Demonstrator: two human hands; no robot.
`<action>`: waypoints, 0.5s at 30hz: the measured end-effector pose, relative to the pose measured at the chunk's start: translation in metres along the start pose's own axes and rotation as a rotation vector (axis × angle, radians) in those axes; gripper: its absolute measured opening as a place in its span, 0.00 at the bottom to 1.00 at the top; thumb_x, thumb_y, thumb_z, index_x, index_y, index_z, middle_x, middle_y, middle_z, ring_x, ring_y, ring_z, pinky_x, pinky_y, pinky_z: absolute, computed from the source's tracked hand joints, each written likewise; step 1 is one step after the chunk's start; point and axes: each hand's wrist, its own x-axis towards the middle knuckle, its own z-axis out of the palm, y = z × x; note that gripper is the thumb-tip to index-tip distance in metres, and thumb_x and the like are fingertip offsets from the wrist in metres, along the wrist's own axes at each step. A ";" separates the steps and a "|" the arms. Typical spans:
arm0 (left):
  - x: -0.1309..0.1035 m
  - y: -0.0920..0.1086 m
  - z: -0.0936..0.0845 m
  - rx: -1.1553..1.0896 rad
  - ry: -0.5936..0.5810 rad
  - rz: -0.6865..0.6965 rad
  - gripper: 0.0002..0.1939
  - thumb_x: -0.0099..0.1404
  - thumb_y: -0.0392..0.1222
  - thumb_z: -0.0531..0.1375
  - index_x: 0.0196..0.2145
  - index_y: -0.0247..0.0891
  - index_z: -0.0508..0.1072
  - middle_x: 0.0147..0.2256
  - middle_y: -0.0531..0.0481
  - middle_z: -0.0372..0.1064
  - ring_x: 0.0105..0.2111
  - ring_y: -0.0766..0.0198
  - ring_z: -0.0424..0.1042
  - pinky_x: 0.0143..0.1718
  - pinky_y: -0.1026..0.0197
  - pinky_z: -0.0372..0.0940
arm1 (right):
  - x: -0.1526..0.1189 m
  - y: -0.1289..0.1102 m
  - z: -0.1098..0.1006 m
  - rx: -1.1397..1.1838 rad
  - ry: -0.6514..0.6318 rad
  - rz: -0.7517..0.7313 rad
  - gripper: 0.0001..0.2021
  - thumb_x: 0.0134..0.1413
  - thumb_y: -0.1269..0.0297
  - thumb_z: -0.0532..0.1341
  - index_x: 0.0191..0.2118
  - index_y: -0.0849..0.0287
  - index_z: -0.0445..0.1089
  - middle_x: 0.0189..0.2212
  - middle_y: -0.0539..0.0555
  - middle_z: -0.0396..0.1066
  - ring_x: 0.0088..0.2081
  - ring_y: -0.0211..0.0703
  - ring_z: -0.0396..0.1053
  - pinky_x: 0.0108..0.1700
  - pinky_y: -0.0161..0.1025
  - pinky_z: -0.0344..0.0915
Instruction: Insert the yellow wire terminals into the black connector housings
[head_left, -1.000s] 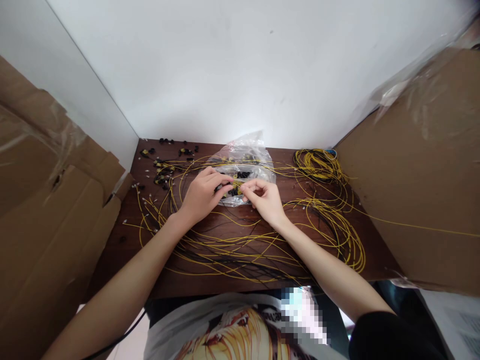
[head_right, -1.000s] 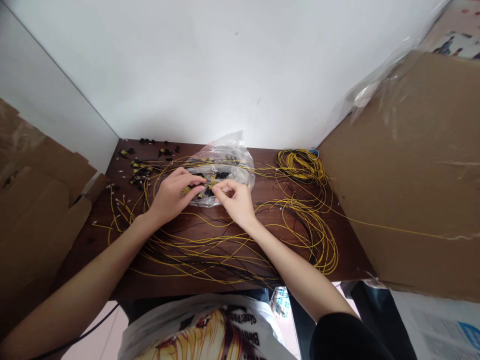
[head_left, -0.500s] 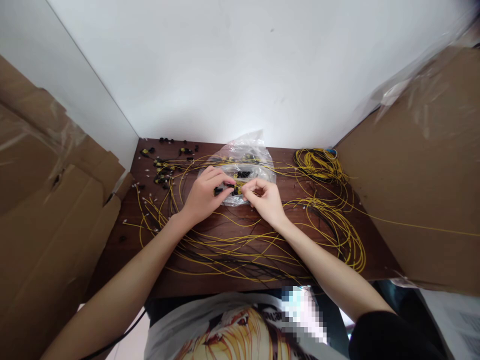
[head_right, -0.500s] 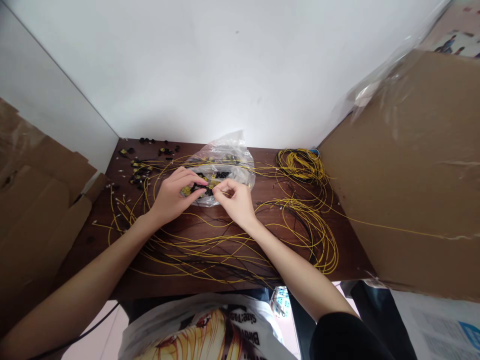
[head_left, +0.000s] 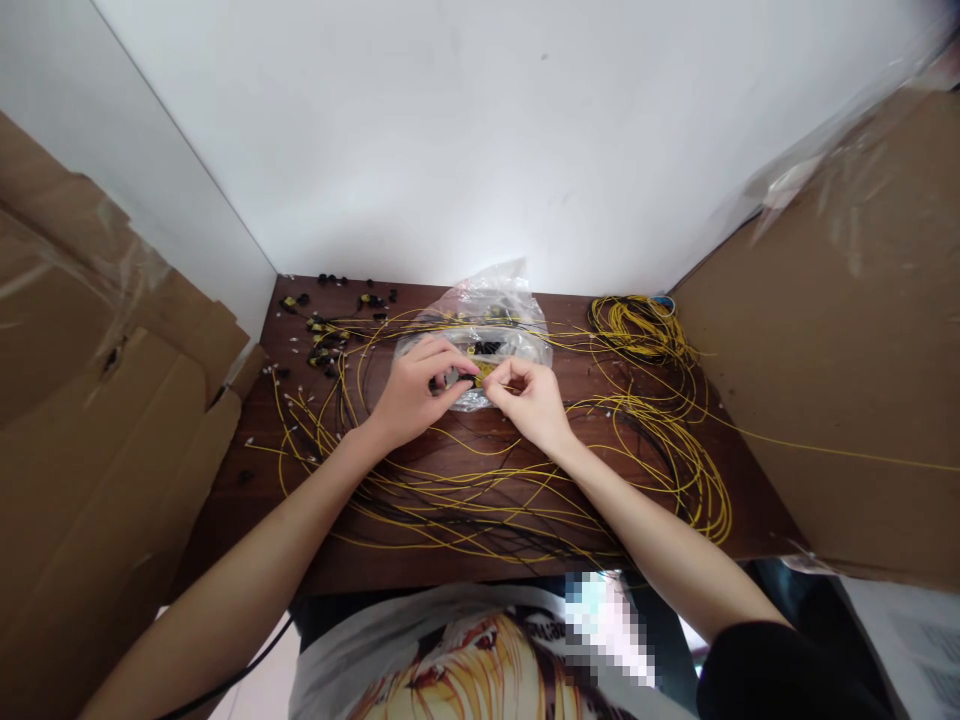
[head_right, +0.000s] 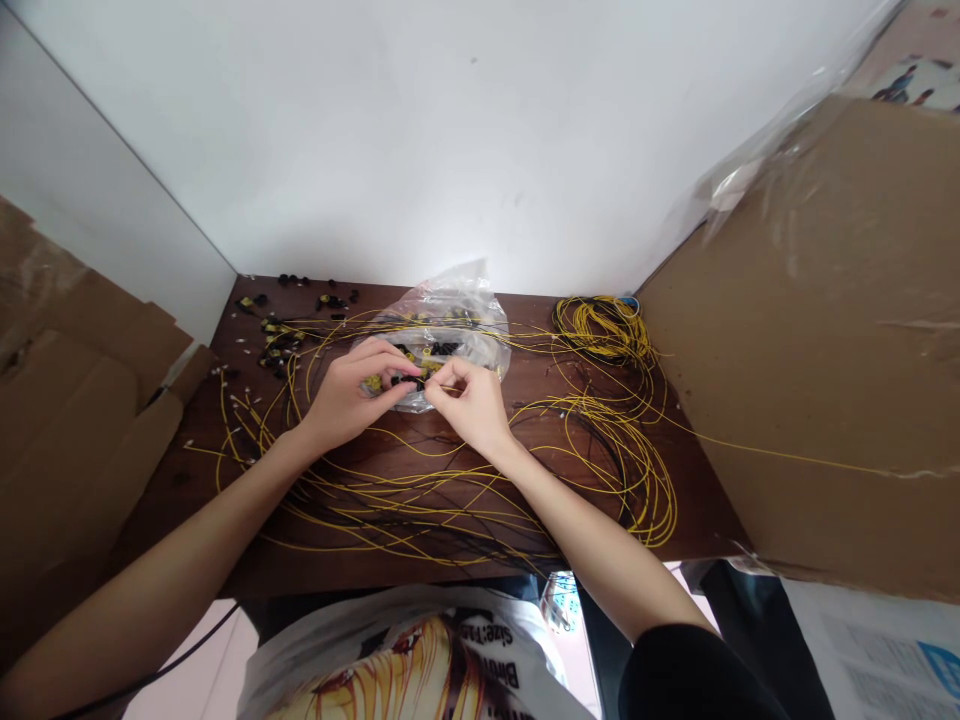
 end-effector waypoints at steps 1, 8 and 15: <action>0.000 0.000 0.000 -0.014 0.001 -0.004 0.06 0.59 0.33 0.59 0.34 0.36 0.75 0.32 0.49 0.68 0.26 0.68 0.62 0.31 0.63 0.61 | 0.000 0.000 0.000 -0.006 0.003 -0.004 0.03 0.42 0.69 0.59 0.22 0.61 0.66 0.19 0.47 0.64 0.22 0.33 0.59 0.27 0.32 0.57; 0.000 0.001 0.000 -0.063 0.003 -0.029 0.05 0.57 0.35 0.61 0.33 0.35 0.75 0.33 0.47 0.69 0.26 0.69 0.63 0.30 0.64 0.62 | 0.001 0.000 0.000 -0.013 0.008 -0.011 0.04 0.42 0.69 0.59 0.21 0.61 0.65 0.19 0.47 0.64 0.22 0.33 0.59 0.28 0.32 0.57; 0.002 0.002 -0.001 -0.104 0.017 -0.055 0.05 0.57 0.34 0.60 0.33 0.35 0.76 0.32 0.48 0.69 0.26 0.69 0.64 0.27 0.66 0.62 | -0.001 -0.003 0.000 0.012 -0.038 0.005 0.06 0.48 0.65 0.59 0.24 0.62 0.66 0.19 0.47 0.63 0.21 0.32 0.58 0.25 0.31 0.56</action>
